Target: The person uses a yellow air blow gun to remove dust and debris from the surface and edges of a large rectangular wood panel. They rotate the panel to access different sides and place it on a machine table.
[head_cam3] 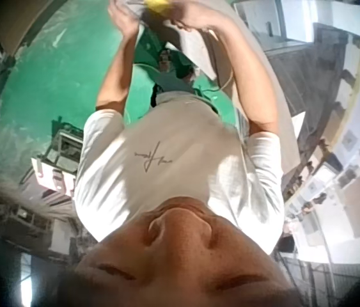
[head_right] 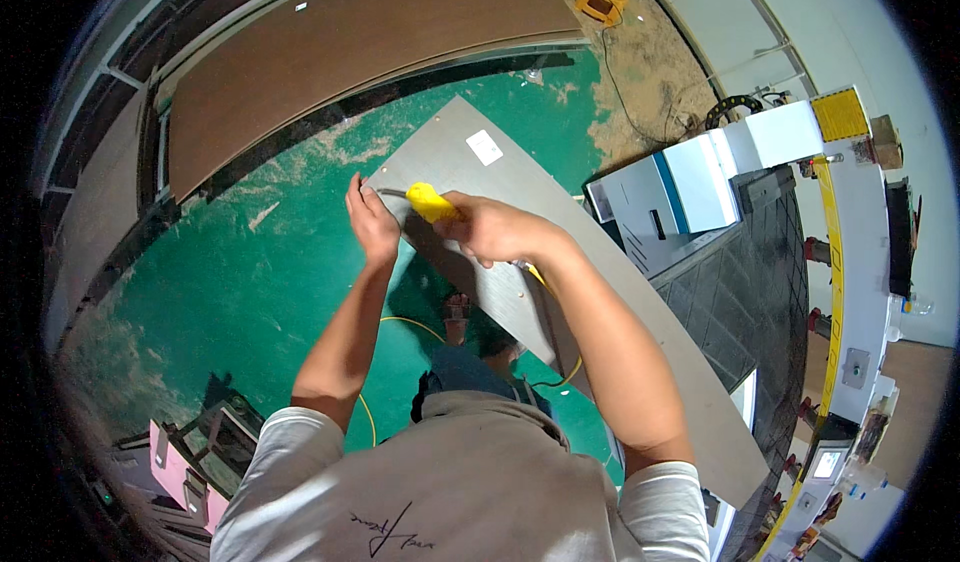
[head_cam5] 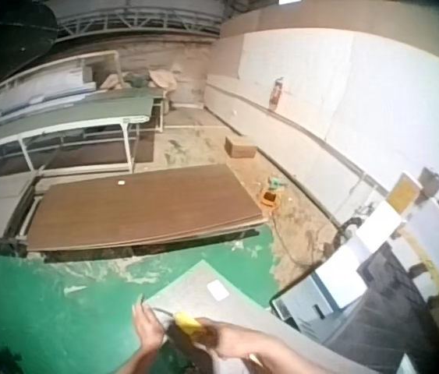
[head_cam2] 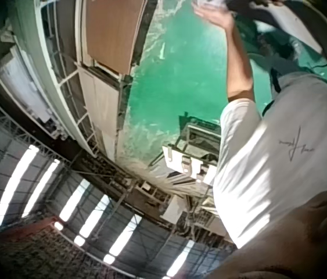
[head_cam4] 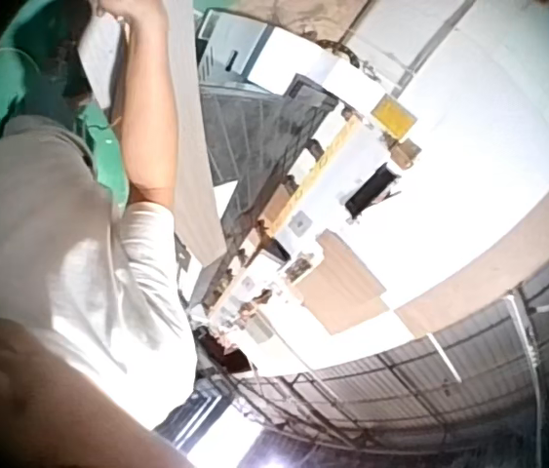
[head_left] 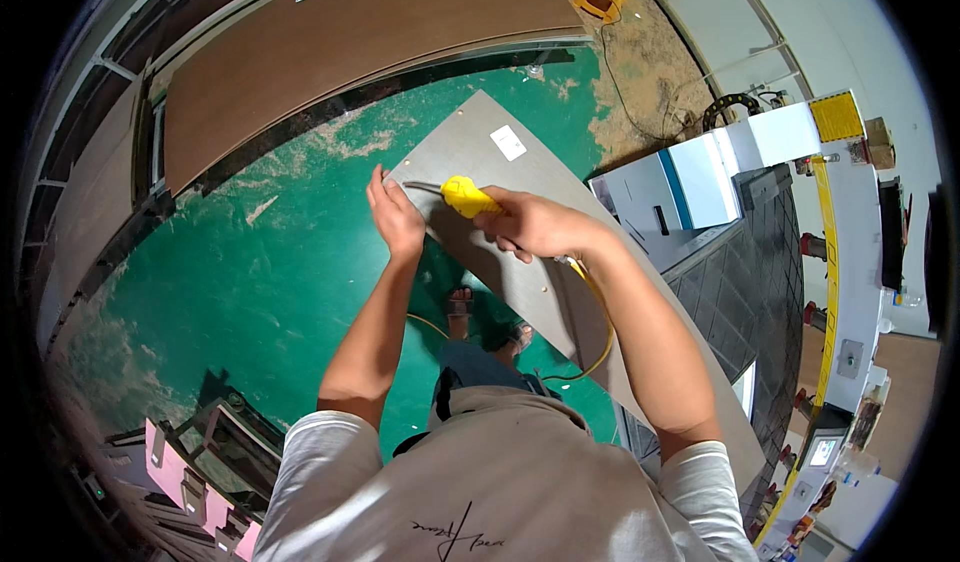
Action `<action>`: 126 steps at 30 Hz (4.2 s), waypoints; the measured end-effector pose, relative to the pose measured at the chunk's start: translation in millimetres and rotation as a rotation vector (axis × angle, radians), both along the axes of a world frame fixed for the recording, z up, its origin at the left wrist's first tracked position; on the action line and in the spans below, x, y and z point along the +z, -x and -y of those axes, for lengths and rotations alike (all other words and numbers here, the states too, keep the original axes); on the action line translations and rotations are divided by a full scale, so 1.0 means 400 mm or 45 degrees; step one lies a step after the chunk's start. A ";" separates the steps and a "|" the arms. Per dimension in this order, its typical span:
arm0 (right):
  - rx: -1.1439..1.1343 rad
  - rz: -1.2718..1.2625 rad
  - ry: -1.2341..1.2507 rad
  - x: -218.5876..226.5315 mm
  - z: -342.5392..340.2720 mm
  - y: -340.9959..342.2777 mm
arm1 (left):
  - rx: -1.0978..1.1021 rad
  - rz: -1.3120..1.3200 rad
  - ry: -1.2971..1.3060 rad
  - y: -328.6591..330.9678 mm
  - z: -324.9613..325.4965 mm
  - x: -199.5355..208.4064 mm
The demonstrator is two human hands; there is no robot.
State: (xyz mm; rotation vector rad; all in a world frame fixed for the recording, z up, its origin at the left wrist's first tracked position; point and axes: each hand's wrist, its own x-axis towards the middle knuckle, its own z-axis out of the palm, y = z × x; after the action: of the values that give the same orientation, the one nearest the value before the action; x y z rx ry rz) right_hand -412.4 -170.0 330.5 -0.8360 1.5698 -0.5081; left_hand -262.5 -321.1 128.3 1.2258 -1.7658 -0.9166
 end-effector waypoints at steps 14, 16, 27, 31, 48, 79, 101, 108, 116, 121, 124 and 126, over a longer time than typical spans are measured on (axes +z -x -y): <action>-0.730 -0.597 0.449 -0.099 -0.269 -0.048 | -0.203 0.078 0.107 -0.035 0.065 -0.076; -0.489 -0.419 0.585 -0.129 -0.390 -0.107 | -0.264 0.323 0.207 -0.048 0.102 -0.090; -0.933 -0.026 0.352 -0.035 -1.227 -0.596 | -1.558 0.903 0.904 -0.053 -0.439 0.073; -1.251 0.330 0.280 -0.008 -1.428 -0.693 | -2.203 0.940 0.772 -0.059 -0.800 0.254; -2.220 -0.219 0.181 -0.037 -1.746 -0.791 | -2.282 0.808 1.193 0.010 -1.144 0.144; -1.754 0.105 0.349 0.182 -1.313 -0.339 | -2.098 0.366 1.054 0.771 -0.735 0.627; -2.372 0.309 -0.277 0.076 -1.642 -0.402 | -1.958 1.118 0.513 0.920 -0.825 0.104; -2.309 0.490 -0.335 0.058 -1.649 -0.412 | -2.088 0.513 0.750 0.844 -0.941 0.066; -2.040 0.024 0.130 -0.019 -1.451 -0.073 | -2.074 0.475 0.902 0.699 -1.137 0.068; -2.171 -0.140 0.083 -0.093 -1.385 -0.039 | -1.669 0.821 0.789 0.695 -0.919 0.075; -1.664 0.075 0.072 -0.102 -1.323 -0.030 | -1.350 0.929 0.758 0.649 -0.682 0.056; -1.386 0.206 0.114 -0.090 -1.255 -0.012 | -1.139 0.955 0.692 0.615 -0.531 0.047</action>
State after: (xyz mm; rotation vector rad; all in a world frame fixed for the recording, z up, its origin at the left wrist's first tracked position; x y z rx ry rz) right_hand -407.5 331.9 294.3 0.0855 1.7615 -1.3804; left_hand -508.6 -108.7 147.2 0.3767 -3.0169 -0.3273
